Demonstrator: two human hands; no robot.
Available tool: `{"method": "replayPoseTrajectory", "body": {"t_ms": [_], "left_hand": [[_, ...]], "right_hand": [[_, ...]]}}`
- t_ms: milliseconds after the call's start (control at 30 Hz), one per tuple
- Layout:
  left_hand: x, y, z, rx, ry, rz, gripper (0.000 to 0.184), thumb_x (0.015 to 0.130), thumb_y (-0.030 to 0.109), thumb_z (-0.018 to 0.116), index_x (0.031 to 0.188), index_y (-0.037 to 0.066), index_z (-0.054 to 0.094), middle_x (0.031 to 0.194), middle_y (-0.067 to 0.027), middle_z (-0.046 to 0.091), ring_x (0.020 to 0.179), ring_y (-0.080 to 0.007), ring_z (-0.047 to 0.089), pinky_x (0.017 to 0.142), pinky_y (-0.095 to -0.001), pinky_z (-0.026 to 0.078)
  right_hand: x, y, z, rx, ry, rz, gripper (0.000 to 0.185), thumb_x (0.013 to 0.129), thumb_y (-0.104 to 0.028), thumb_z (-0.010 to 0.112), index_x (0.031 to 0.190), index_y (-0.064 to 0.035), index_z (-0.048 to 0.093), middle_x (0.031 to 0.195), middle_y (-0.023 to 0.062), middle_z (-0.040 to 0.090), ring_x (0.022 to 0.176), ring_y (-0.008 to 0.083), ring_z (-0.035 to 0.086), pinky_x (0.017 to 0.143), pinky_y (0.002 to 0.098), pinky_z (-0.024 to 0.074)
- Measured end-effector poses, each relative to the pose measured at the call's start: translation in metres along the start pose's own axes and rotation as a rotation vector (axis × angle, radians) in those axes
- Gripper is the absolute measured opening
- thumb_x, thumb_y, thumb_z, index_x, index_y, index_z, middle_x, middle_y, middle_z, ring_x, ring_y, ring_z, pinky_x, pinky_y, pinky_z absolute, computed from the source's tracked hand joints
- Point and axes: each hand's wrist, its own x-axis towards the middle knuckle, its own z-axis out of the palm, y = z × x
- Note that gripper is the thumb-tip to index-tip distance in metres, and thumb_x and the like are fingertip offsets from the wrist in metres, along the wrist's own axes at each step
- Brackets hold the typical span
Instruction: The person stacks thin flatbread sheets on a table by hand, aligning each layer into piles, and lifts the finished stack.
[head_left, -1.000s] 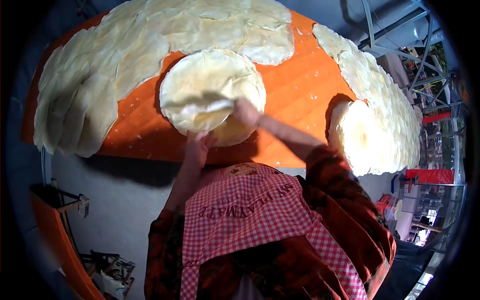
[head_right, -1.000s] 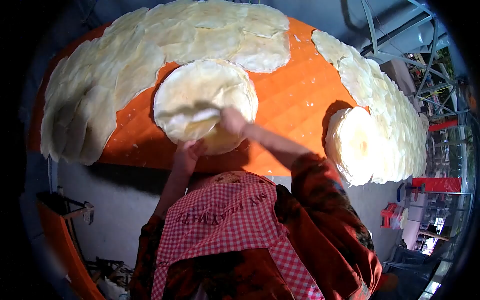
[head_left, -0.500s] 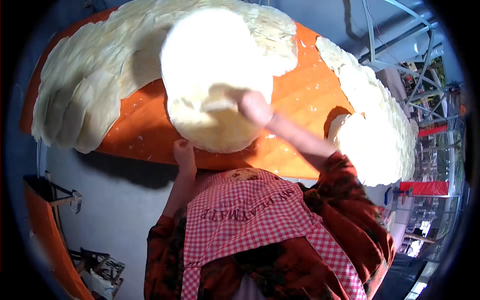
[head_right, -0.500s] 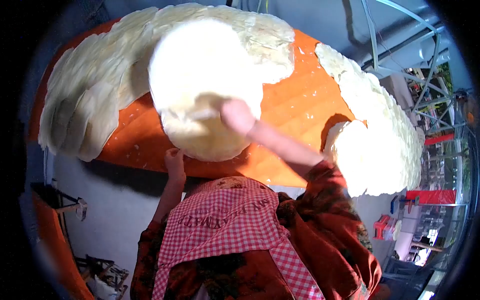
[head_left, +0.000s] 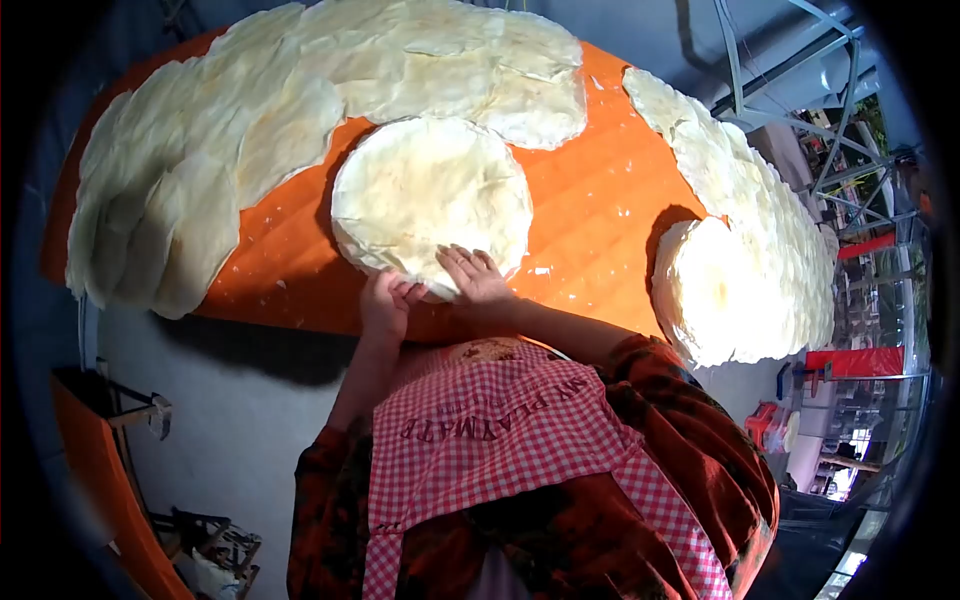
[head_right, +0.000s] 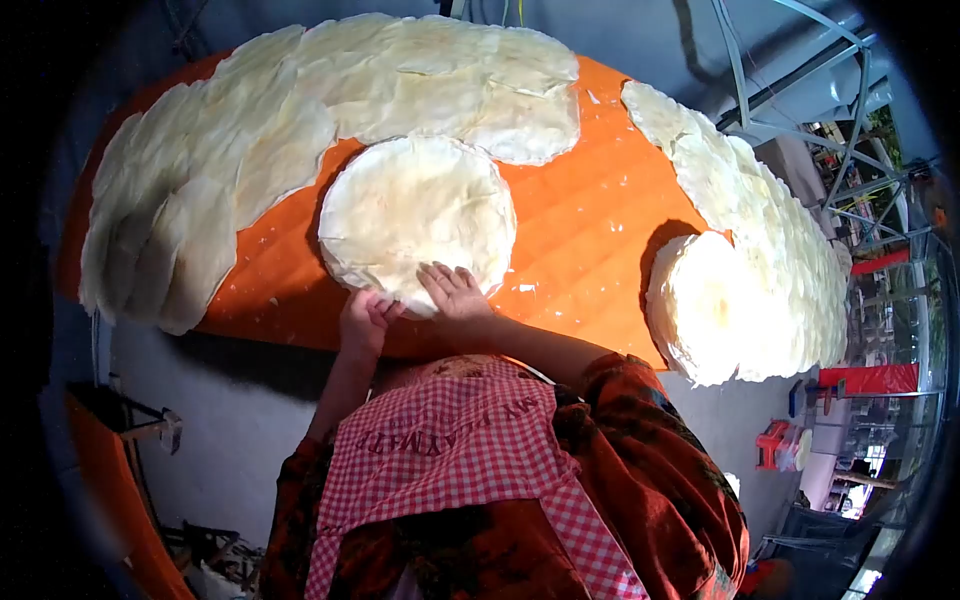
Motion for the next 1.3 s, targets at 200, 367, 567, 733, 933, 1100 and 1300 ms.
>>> {"method": "replayPoseTrajectory", "body": {"t_ms": [200,367,567,733,933,1100,1300], "left_hand": [[0.011,0.01,-0.013,0.001,0.093,0.141,0.02,0.092,0.013,0.047,0.11,0.004,0.046,0.108,-0.0149,0.055,0.097,-0.0266,0.057,0.083,-0.0384,0.053],[0.009,0.023,-0.037,0.093,0.349,0.242,0.021,0.087,0.004,0.053,0.107,0.005,0.047,0.1,-0.0097,0.054,0.088,-0.0198,0.057,0.077,-0.0328,0.053],[0.012,-0.005,-0.035,0.232,0.288,0.075,0.022,0.086,0.002,0.054,0.107,0.005,0.048,0.1,-0.009,0.055,0.085,-0.0185,0.057,0.075,-0.0305,0.052],[0.009,-0.005,-0.028,0.328,0.324,0.083,0.024,0.084,0.005,0.056,0.108,0.005,0.049,0.095,-0.0078,0.058,0.082,-0.0189,0.059,0.075,-0.0323,0.053],[0.027,-0.018,-0.04,0.406,0.369,0.176,0.027,0.083,0.005,0.057,0.108,0.004,0.049,0.095,-0.006,0.057,0.08,-0.0154,0.057,0.069,-0.0284,0.051],[0.026,-0.016,-0.034,0.462,0.36,0.19,0.022,0.083,0.005,0.057,0.104,0.005,0.054,0.091,-0.0045,0.058,0.079,-0.0134,0.057,0.065,-0.0257,0.048],[0.023,-0.013,-0.039,0.601,0.28,0.271,0.021,0.083,0.007,0.06,0.104,0.003,0.057,0.091,-0.0031,0.058,0.079,-0.0113,0.054,0.065,-0.0246,0.045]], "right_hand": [[0.11,0.082,-0.068,0.146,-0.163,0.338,0.018,0.079,-0.02,0.063,0.082,-0.0025,0.067,0.075,0.0232,0.063,0.069,0.0397,0.062,0.063,0.0473,0.0487],[0.18,0.037,-0.216,-0.036,0.178,0.098,0.024,0.08,-0.016,0.066,0.101,-0.0047,0.069,0.083,0.02,0.066,0.072,0.0335,0.065,0.066,0.0376,0.0516],[0.091,0.024,-0.058,0.043,0.162,-0.042,0.034,0.08,-0.002,0.052,0.11,-0.0121,0.065,0.106,0.0123,0.065,0.089,0.0306,0.064,0.073,0.0374,0.0527],[0.039,0.045,0.022,-0.045,0.038,-0.008,0.022,0.081,-0.014,0.05,0.095,-0.0089,0.066,0.09,0.0124,0.067,0.073,0.0309,0.065,0.063,0.0414,0.0522],[0.07,0.028,-0.03,-0.085,-0.135,0.126,0.03,0.071,-0.008,0.056,0.099,-0.0091,0.066,0.087,0.0121,0.067,0.074,0.0304,0.064,0.064,0.0398,0.0522],[0.045,-0.002,0.017,-0.178,-0.118,0.11,0.028,0.075,-0.016,0.056,0.102,-0.0084,0.061,0.105,0.0106,0.063,0.088,0.029,0.061,0.069,0.0379,0.053],[0.034,0.017,0.019,0.012,-0.136,0.073,0.051,0.07,-0.028,0.068,0.118,-0.0107,0.058,0.125,0.0081,0.054,0.114,0.0281,0.05,0.088,0.0406,0.0474]]}}
